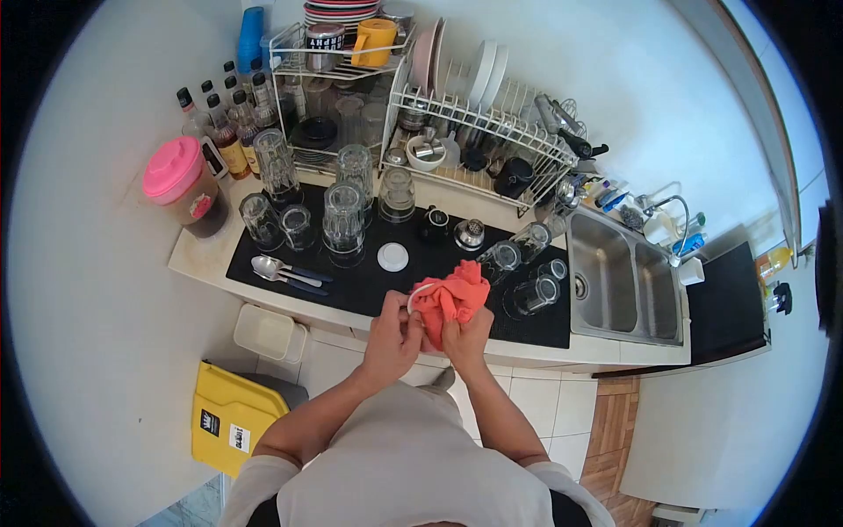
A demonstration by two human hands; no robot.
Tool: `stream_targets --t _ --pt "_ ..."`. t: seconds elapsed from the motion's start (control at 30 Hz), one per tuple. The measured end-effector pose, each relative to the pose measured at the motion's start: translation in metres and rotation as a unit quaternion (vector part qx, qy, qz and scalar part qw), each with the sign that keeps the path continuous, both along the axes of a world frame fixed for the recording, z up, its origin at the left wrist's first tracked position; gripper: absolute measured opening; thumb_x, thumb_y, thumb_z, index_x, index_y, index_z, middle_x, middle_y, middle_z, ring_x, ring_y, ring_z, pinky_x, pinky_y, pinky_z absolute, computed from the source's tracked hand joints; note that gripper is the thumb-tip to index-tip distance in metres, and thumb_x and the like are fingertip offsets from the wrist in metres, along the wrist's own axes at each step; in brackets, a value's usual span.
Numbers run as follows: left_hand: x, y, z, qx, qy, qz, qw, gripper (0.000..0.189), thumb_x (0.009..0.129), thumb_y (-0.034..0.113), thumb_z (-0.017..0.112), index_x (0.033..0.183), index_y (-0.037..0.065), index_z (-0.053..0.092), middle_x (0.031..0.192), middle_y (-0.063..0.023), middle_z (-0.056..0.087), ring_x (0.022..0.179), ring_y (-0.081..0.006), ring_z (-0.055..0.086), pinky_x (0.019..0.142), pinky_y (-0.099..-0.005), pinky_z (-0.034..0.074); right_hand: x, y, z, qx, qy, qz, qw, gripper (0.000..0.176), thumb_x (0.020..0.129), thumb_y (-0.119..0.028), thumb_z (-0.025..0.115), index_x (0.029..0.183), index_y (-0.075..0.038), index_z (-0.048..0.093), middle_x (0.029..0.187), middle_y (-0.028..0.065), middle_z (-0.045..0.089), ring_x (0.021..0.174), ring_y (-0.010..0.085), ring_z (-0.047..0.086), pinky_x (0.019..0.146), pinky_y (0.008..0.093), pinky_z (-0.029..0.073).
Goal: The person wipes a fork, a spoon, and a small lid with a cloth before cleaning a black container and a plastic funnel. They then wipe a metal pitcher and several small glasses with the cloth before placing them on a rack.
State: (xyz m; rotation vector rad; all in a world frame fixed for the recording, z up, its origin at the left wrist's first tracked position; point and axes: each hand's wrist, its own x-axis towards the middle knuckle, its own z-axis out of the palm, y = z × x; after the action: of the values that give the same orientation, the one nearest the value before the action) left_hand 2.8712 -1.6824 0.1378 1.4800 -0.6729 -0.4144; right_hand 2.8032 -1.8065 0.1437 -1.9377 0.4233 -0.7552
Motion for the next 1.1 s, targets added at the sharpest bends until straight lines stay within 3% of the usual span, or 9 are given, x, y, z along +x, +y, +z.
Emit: stream_targets --t 0.07,0.2,0.33,0.47,0.57,0.6,0.7,0.93,1.1 --pt "-0.003 -0.001 0.008 -0.008 0.012 -0.002 1.000 0.011 0.093 0.002 0.045 0.102 0.000 0.038 0.065 -0.0095 0.058 0.056 -0.0124 0.063 0.050 -0.0272 0.050 0.001 -0.011 -0.007 -0.055 0.074 0.001 0.996 0.020 0.094 -0.015 0.053 0.107 -0.001 0.060 0.100 0.0109 0.065 0.089 0.0202 0.062 0.081 0.0297 0.046" --pt "0.011 -0.005 -0.032 0.007 0.044 0.011 0.999 0.010 0.093 -0.001 0.042 0.101 0.000 0.037 0.069 -0.0104 0.059 0.055 -0.0118 0.062 0.050 -0.0255 0.052 0.011 0.016 -0.020 -0.066 -0.078 -0.022 0.995 0.025 0.086 -0.010 0.054 0.109 -0.002 0.059 0.093 0.0161 0.064 0.081 0.0283 0.064 0.073 0.0320 0.048" --pt "0.021 0.009 -0.050 -0.031 0.182 -0.035 0.982 0.010 0.092 0.000 0.041 0.102 -0.001 0.038 0.076 -0.0155 0.062 0.057 -0.0177 0.065 0.050 -0.0306 0.057 -0.007 0.002 -0.047 0.056 0.040 0.108 0.992 0.027 0.096 -0.019 0.048 0.113 0.000 0.055 0.096 0.0120 0.065 0.083 0.0246 0.063 0.074 0.0331 0.049" --pt "0.030 0.025 -0.088 0.069 0.180 -0.004 0.981 0.032 0.093 0.002 0.039 0.124 -0.004 0.038 0.082 -0.0203 0.064 0.065 -0.0241 0.070 0.055 -0.0331 0.058 -0.023 -0.015 -0.059 0.321 0.035 -0.009 0.946 0.040 0.099 -0.036 0.045 0.116 -0.001 0.053 0.101 0.0093 0.064 0.088 0.0195 0.063 0.075 0.0318 0.051" --pt "0.052 0.037 -0.114 0.168 -0.056 0.069 0.982 0.040 0.090 0.000 0.043 0.130 -0.003 0.040 0.091 -0.0250 0.065 0.064 -0.0286 0.069 0.060 -0.0385 0.057 -0.034 -0.022 -0.054 0.400 0.023 -0.021 0.916 0.045 0.099 -0.042 0.043 0.119 -0.003 0.052 0.103 0.0090 0.063 0.091 0.0173 0.063 0.075 0.0317 0.053" --pt "0.060 0.039 -0.100 0.286 -0.151 0.108 0.940 0.051 0.086 -0.001 0.048 0.136 0.003 0.040 0.101 -0.0290 0.062 0.071 -0.0350 0.068 0.066 -0.0418 0.056 -0.036 -0.025 -0.062 0.413 0.014 -0.026 0.910 0.044 0.099 -0.041 0.044 0.119 -0.003 0.051 0.103 0.0094 0.063 0.091 0.0171 0.063 0.075 0.0322 0.054" --pt "0.083 0.033 -0.102 0.195 -0.281 0.214 0.915 0.061 0.084 -0.003 0.050 0.141 0.011 0.036 0.113 -0.0309 0.058 0.083 -0.0406 0.065 0.069 -0.0415 0.055 -0.037 -0.023 -0.063 0.439 0.001 -0.030 0.898 0.044 0.099 -0.041 0.044 0.119 -0.003 0.051 0.105 0.0095 0.062 0.090 0.0177 0.063 0.075 0.0327 0.054" --pt "0.073 0.037 -0.127 0.371 -0.455 0.136 0.798 0.064 0.082 -0.003 0.051 0.141 0.019 0.039 0.143 -0.0228 0.032 0.127 -0.0409 0.037 0.099 -0.0490 0.036 -0.039 -0.012 -0.042 0.435 -0.018 -0.060 0.898 0.043 0.098 -0.040 0.046 0.120 -0.002 0.050 0.106 0.0098 0.061 0.088 0.0192 0.063 0.074 0.0346 0.055" --pt "0.050 0.047 -0.123 0.368 -0.452 0.119 0.804 0.054 0.084 0.010 0.056 0.137 0.012 0.044 0.142 -0.0229 0.034 0.123 -0.0414 0.038 0.098 -0.0484 0.034 -0.050 -0.021 -0.046 0.456 -0.021 -0.048 0.888 0.043 0.098 -0.038 0.047 0.124 -0.004 0.046 0.114 0.0098 0.058 0.099 0.0203 0.061 0.083 0.0345 0.053"
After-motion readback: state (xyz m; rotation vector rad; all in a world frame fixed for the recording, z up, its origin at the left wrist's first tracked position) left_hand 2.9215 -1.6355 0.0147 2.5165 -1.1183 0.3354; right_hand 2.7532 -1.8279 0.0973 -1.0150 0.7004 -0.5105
